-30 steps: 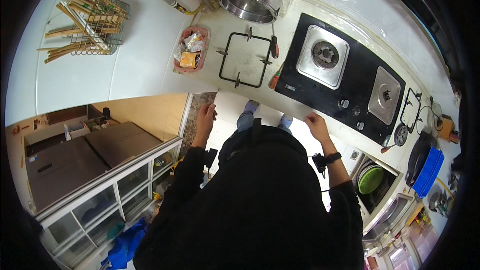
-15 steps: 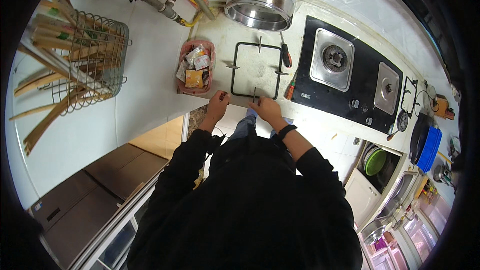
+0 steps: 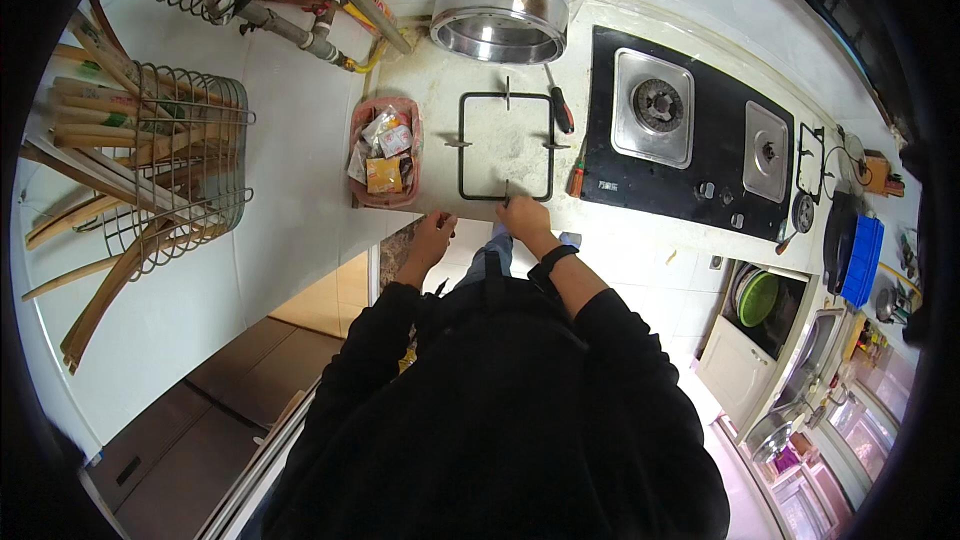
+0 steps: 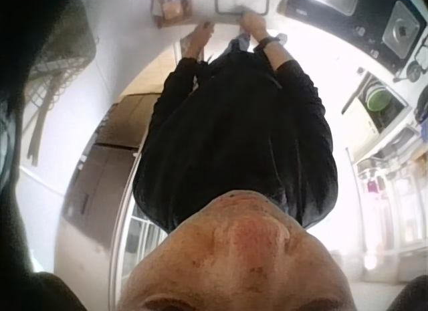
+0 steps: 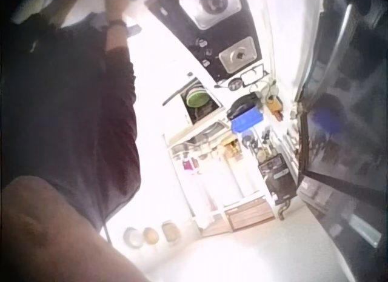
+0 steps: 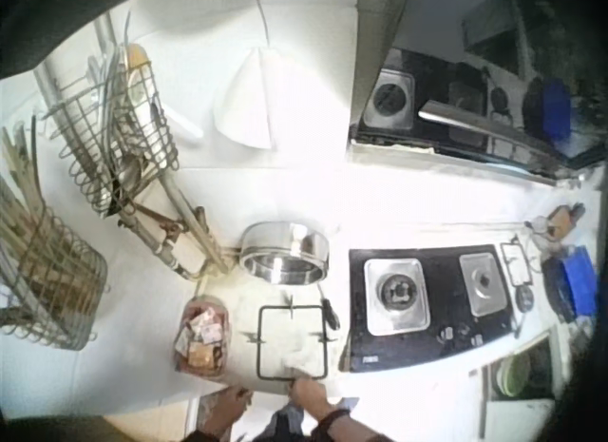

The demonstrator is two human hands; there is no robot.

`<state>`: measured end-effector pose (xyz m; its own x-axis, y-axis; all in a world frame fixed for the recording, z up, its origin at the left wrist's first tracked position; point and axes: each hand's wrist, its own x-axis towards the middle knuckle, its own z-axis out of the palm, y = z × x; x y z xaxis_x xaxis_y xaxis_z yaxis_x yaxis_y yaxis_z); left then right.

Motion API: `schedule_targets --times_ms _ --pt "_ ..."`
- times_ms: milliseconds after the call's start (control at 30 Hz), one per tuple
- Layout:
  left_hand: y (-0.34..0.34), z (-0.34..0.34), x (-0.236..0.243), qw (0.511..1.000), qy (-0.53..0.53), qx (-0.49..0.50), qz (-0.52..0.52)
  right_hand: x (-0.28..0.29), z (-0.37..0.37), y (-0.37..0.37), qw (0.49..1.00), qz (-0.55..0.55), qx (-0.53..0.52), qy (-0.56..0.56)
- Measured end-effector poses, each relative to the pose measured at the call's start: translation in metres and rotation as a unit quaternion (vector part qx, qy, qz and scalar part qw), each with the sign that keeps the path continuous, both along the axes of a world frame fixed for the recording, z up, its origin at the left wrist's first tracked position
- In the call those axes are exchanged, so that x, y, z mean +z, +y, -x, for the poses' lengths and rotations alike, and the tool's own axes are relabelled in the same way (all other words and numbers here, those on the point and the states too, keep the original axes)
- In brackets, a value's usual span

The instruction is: The person uses a screwdriver to remove and reattach components of a gas stove burner. They remove the burner cap and grate, unscrew the burner head, and then reassemble the parts in reverse order.

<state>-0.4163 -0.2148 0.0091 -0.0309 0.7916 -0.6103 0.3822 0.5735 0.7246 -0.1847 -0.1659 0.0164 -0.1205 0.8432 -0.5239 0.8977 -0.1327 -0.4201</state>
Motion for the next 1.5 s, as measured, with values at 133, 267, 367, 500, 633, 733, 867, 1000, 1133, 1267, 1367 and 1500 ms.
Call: schedule_targets --times_ms 133,267,367,500,633,733,867,1000,1133,1267,1367,1500 --pt "0.0 0.003 -0.003 1.0 -0.028 0.007 -0.006 0.012 0.005 -0.003 0.999 -0.033 0.019 0.024" --pt "-0.005 0.006 -0.006 0.999 -0.047 0.017 0.006 0.035 0.004 -0.014 0.997 -0.042 -0.016 0.062" --pt "-0.015 0.006 -0.006 0.998 -0.06 0.002 0.008 0.057 -0.002 -0.031 0.994 -0.04 -0.029 0.095" --pt "-0.032 0.006 -0.003 0.995 -0.094 -0.019 -0.009 0.089 -0.023 -0.059 0.99 -0.025 -0.017 0.136" --pt "-0.042 0.006 -0.004 0.996 -0.074 -0.034 0.028 0.126 -0.058 -0.077 0.982 -0.015 -0.05 0.184" --pt "-0.042 0.008 -0.01 0.996 -0.072 -0.032 0.035 0.158 -0.085 -0.087 0.976 0.012 -0.097 0.196" --pt "-0.038 0.005 -0.018 0.995 -0.1 -0.027 0.016 0.184 -0.134 -0.093 0.983 -0.021 -0.128 0.133" --pt "-0.033 -0.007 -0.011 0.995 -0.078 -0.062 -0.003 0.165 -0.189 -0.064 0.985 -0.119 -0.124 0.035" --pt "-0.036 -0.027 0.004 0.997 -0.067 -0.04 0.02 0.125 -0.242 -0.011 0.973 -0.185 -0.131 -0.039" --pt "-0.056 -0.039 0.022 0.998 -0.033 0.005 -0.045 0.091 -0.284 0.034 0.978 -0.175 -0.098 -0.064" --pt "-0.081 -0.05 0.033 0.997 0.008 0.057 -0.047 0.069 -0.305 0.056 0.979 -0.176 -0.062 -0.079" --pt "-0.111 -0.07 0.04 0.992 -0.002 0.12 -0.03 0.042 -0.317 0.074 0.983 -0.167 -0.056 -0.056"
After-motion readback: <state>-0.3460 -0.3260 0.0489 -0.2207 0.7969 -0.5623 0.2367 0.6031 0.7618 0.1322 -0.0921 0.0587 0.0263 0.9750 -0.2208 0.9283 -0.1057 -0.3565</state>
